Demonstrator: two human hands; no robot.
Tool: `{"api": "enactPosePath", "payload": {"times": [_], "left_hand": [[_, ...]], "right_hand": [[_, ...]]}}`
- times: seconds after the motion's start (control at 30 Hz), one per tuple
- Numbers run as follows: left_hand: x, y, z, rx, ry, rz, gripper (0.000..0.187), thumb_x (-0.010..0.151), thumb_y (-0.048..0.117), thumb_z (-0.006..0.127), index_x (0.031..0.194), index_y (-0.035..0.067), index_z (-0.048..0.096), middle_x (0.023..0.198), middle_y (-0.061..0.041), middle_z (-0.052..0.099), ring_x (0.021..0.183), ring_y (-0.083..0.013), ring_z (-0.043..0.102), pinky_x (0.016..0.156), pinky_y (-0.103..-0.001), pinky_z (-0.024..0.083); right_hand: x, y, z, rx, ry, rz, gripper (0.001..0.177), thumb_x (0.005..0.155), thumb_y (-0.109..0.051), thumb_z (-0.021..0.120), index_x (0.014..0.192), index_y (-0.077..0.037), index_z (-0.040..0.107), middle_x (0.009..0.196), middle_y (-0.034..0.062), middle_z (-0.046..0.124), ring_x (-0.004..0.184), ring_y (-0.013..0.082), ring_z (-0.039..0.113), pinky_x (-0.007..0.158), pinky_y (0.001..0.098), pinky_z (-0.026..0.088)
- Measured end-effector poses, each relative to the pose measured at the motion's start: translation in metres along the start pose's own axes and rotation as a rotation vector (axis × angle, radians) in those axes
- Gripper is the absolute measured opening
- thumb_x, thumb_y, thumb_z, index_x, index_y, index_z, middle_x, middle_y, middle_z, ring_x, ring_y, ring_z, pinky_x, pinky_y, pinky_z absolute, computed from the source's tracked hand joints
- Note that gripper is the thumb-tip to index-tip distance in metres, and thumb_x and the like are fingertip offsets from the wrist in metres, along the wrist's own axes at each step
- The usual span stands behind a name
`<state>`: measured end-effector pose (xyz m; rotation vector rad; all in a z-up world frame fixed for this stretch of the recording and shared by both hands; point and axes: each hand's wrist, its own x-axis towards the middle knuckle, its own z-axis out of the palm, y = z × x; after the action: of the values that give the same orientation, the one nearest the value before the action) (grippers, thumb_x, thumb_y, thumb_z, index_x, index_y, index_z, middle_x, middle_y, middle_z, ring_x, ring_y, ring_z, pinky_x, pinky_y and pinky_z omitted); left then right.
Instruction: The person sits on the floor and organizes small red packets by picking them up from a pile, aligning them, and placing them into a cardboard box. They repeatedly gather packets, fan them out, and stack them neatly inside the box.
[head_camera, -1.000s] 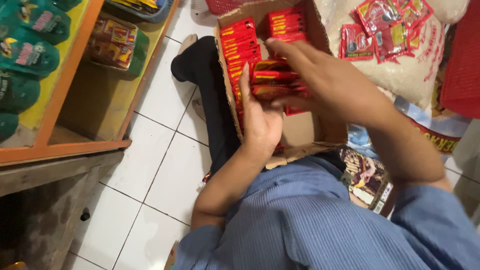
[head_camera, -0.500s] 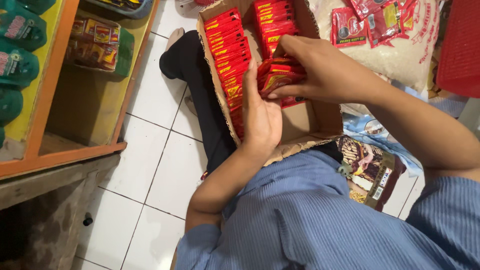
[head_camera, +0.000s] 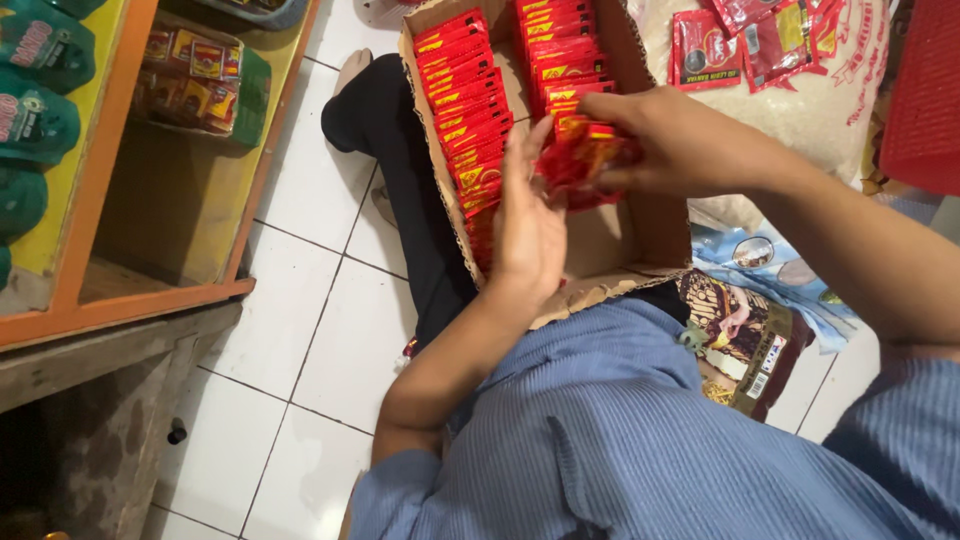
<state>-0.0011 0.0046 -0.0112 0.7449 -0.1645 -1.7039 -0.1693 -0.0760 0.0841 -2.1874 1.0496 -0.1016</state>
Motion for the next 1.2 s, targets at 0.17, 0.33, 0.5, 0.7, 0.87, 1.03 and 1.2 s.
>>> {"api": "enactPosePath", "payload": {"times": [0.17,0.33,0.5,0.7,0.87,1.03,1.2], "left_hand": [[0.000,0.007,-0.022,0.055,-0.081,-0.118,0.076,0.103,0.058,0.039,0.162,0.011,0.031,0.174,-0.008,0.020,0.161,-0.0225,0.012,0.125,-0.039,0.007],[0.009,-0.004,-0.031,0.099,-0.025,-0.230,0.086,0.098,0.064,0.038,0.163,0.010,0.023,0.174,-0.009,0.010,0.160,-0.0219,-0.001,0.123,-0.042,-0.005],[0.019,-0.024,-0.035,0.132,-0.008,-0.280,0.096,0.098,0.069,0.037,0.165,0.006,0.010,0.174,-0.009,0.001,0.160,-0.0209,-0.009,0.124,-0.043,-0.010],[0.027,-0.042,-0.033,0.172,-0.001,-0.289,0.098,0.094,0.070,0.037,0.164,0.011,0.000,0.174,-0.002,-0.007,0.158,-0.0177,-0.012,0.121,-0.047,-0.013],[0.023,-0.046,-0.027,0.281,-0.037,-0.320,0.093,0.093,0.070,0.027,0.163,0.017,-0.005,0.173,0.002,-0.012,0.156,-0.0148,-0.017,0.115,-0.055,-0.018],[0.018,-0.044,-0.028,0.269,-0.074,-0.306,0.091,0.097,0.069,0.027,0.164,0.019,-0.009,0.173,0.000,-0.016,0.156,-0.0176,-0.019,0.118,-0.056,-0.019],[0.021,-0.050,-0.031,0.153,-0.077,-0.327,0.089,0.098,0.069,0.023,0.164,0.020,-0.011,0.172,0.001,-0.018,0.157,-0.0183,-0.017,0.118,-0.058,-0.017]], "right_hand": [[-0.007,0.024,0.035,-0.101,-0.239,0.076,0.052,0.077,-0.021,0.079,0.123,-0.011,0.057,0.084,0.0141,0.076,0.080,0.0336,0.075,0.072,0.0463,0.057],[-0.012,0.030,0.098,-0.631,-0.366,0.098,0.044,0.090,-0.015,0.059,0.133,-0.020,0.056,0.102,0.0043,0.075,0.096,0.0242,0.072,0.101,0.0603,0.039],[-0.018,0.043,0.111,-0.744,-0.118,0.060,0.042,0.089,-0.020,0.058,0.131,-0.012,0.059,0.135,0.0135,0.059,0.129,0.0279,0.052,0.102,0.0559,0.037],[-0.018,0.048,0.114,-0.838,0.137,0.096,0.057,0.092,-0.022,0.059,0.146,-0.004,0.051,0.157,0.0197,0.041,0.145,0.0356,0.038,0.114,0.0606,0.031],[-0.008,0.052,0.126,-0.581,0.254,0.028,0.079,0.094,-0.019,0.053,0.163,0.007,0.024,0.170,0.0282,0.018,0.159,0.0442,0.014,0.121,0.0707,0.017],[-0.005,0.055,0.127,-0.733,0.083,0.020,0.076,0.096,-0.016,0.048,0.162,0.007,0.019,0.170,0.0299,0.010,0.159,0.0445,0.006,0.116,0.0743,0.013],[-0.011,0.051,0.134,-0.764,0.146,0.049,0.077,0.097,-0.019,0.049,0.164,0.007,0.019,0.171,0.0287,0.010,0.159,0.0456,0.007,0.118,0.0739,0.015]]}}
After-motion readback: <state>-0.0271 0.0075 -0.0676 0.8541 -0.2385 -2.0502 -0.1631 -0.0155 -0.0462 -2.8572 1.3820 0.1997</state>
